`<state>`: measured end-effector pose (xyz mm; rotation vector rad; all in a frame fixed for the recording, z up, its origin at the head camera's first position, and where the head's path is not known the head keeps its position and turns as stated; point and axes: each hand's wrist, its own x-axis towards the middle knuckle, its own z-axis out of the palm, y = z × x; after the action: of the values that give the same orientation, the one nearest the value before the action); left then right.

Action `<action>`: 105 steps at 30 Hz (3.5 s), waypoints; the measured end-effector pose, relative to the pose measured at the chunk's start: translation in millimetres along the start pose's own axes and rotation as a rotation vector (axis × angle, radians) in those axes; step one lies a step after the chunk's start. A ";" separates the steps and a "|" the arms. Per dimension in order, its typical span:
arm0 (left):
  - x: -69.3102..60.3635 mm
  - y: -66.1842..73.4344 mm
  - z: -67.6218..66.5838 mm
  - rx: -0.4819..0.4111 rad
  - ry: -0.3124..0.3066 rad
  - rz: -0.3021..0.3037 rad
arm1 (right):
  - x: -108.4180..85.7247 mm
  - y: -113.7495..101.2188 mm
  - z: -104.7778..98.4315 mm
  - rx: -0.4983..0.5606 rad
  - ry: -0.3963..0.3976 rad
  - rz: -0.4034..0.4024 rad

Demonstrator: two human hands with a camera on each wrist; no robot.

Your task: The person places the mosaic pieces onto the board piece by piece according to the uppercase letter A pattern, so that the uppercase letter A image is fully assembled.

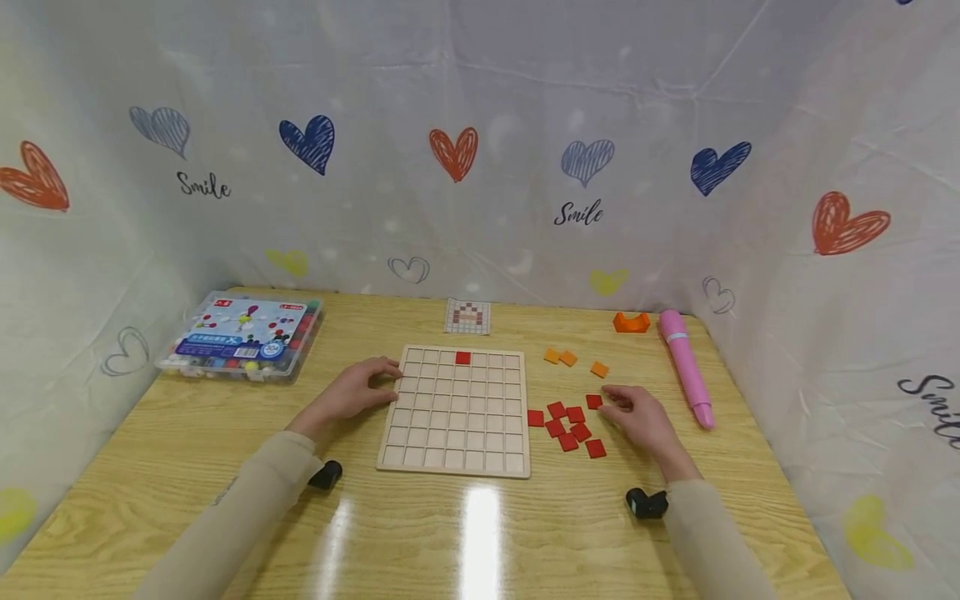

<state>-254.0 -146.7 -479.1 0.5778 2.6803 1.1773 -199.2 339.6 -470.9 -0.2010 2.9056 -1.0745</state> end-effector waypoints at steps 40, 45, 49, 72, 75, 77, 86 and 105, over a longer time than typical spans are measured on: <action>0.9 4.0 -1.5 0.069 0.007 -0.018 | 5.7 -5.4 0.0 -0.062 0.030 0.022; 1.3 4.9 -1.6 0.070 0.003 -0.023 | 13.0 -19.1 -0.6 -0.003 0.020 0.017; 2.2 4.6 -1.5 0.079 0.001 -0.017 | 18.7 -37.4 0.3 0.082 -0.006 0.009; 1.0 4.2 -2.4 0.068 0.006 0.001 | 53.4 -118.4 43.3 0.336 -0.122 -0.021; 1.3 4.7 -2.8 0.075 0.007 0.007 | 60.3 -124.0 51.2 0.393 -0.122 0.005; 1.7 4.9 -2.7 0.068 0.005 0.000 | 65.0 -126.8 57.3 0.427 -0.123 0.026; 1.6 5.1 -2.2 0.084 0.003 -0.005 | 78.0 -148.4 84.3 0.447 -0.177 0.035; 2.0 3.7 0.4 0.071 0.011 0.002 | 103.0 -168.7 139.6 0.145 -0.142 -0.058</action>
<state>-254.7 -143.3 -476.7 0.5864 2.7410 1.0919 -271.9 108.9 -466.2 -0.3435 2.6996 -1.2203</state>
